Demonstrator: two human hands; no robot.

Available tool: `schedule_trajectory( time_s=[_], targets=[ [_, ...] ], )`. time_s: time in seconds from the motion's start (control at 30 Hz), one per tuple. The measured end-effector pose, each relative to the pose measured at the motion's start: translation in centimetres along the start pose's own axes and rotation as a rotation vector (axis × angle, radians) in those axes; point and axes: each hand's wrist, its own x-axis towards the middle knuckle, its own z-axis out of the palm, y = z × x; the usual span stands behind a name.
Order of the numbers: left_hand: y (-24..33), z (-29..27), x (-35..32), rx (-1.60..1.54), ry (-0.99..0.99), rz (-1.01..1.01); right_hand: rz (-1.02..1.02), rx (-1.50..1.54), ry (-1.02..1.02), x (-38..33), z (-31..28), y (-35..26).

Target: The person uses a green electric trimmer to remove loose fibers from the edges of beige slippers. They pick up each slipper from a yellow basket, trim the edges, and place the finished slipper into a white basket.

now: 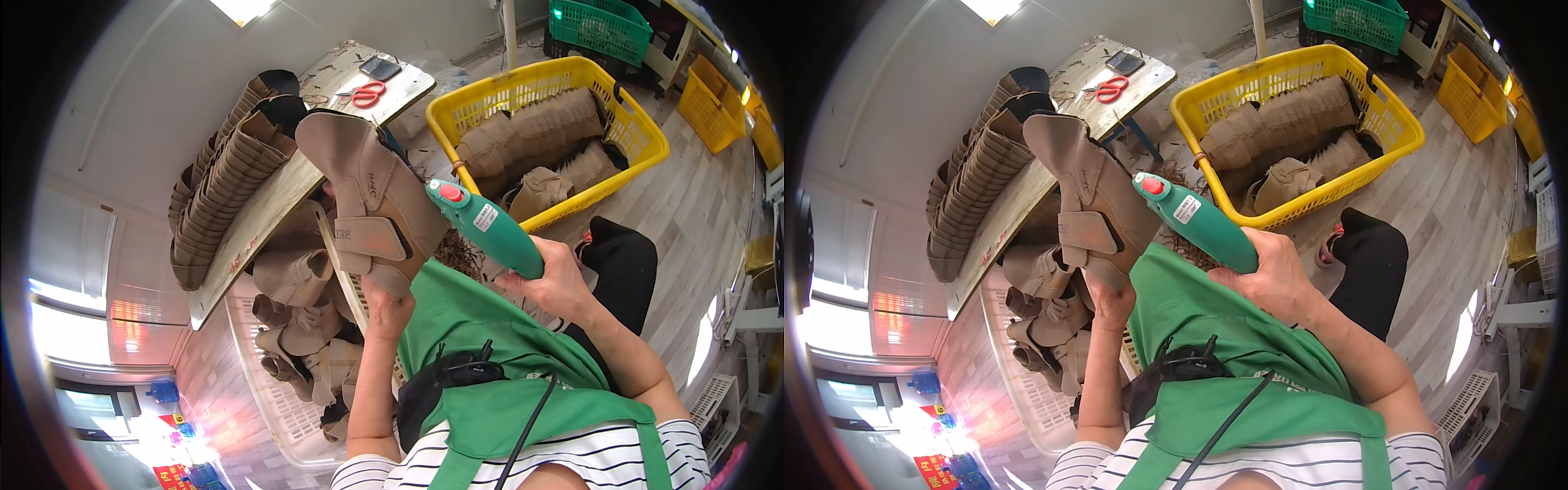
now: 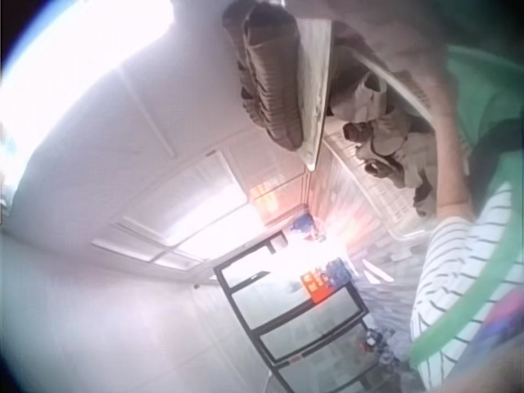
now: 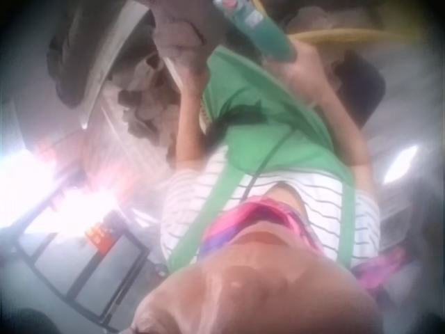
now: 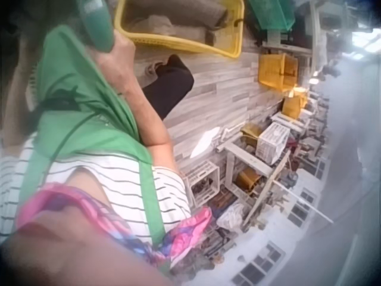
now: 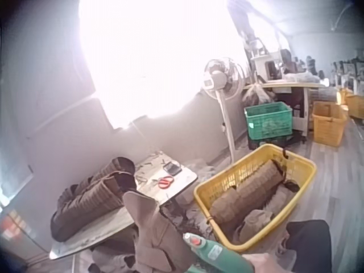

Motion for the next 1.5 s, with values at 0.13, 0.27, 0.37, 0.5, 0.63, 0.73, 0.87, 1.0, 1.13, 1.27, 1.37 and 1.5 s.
schedule_trajectory(
  time_s=[0.13, 0.27, 0.37, 0.5, 0.63, 0.73, 0.87, 1.0, 1.13, 1.27, 1.37, 1.5],
  targets=[
    [1.1, 0.2, -0.1, 0.056, -0.03, 0.021, -0.024, 0.062, 0.058, 0.4, 0.7, 0.4],
    [1.5, 0.0, -0.7, 0.133, -0.053, 0.048, -0.002, 0.039, 0.037, 1.1, 0.9, -0.2],
    [1.9, -0.6, -0.9, 0.187, -0.059, 0.039, 0.019, 0.065, 0.061, 1.9, 0.9, 0.1],
    [1.3, -2.0, -2.9, 0.267, -0.006, -0.059, 0.103, 0.253, 0.134, 3.1, -0.2, 3.0],
    [-5.2, -7.7, -12.1, 0.821, -0.169, -0.57, 0.162, 0.287, 0.239, 3.2, -4.5, 5.0],
    [-1.4, -11.0, -8.8, 0.991, -0.612, -0.967, 0.169, 0.311, 0.371, 3.5, -8.3, 8.8],
    [-1.1, -5.6, -4.8, 0.505, -0.484, -0.704, 0.188, 0.389, 0.532, 4.7, -12.6, 13.3],
    [0.1, 9.0, 3.7, -0.4, -0.561, -0.634, 0.207, 0.482, 0.601, 5.8, -15.5, 18.0],
    [1.6, 25.1, 10.1, -0.44, -0.742, -0.558, 0.291, 0.551, 0.606, 5.3, -17.6, 20.8],
    [-1.5, 39.2, 10.1, -0.09, -0.781, -0.478, 0.204, 0.595, 0.556, 7.2, -18.6, 21.3],
    [0.0, 44.0, 10.8, 0.038, -0.943, -0.589, 0.259, 0.549, 0.595, 7.1, -19.8, 21.9],
    [-2.1, 46.9, 8.9, 0.02, -1.04, -0.648, 0.303, 0.517, 0.567, 7.6, -20.0, 21.1]
  ],
)
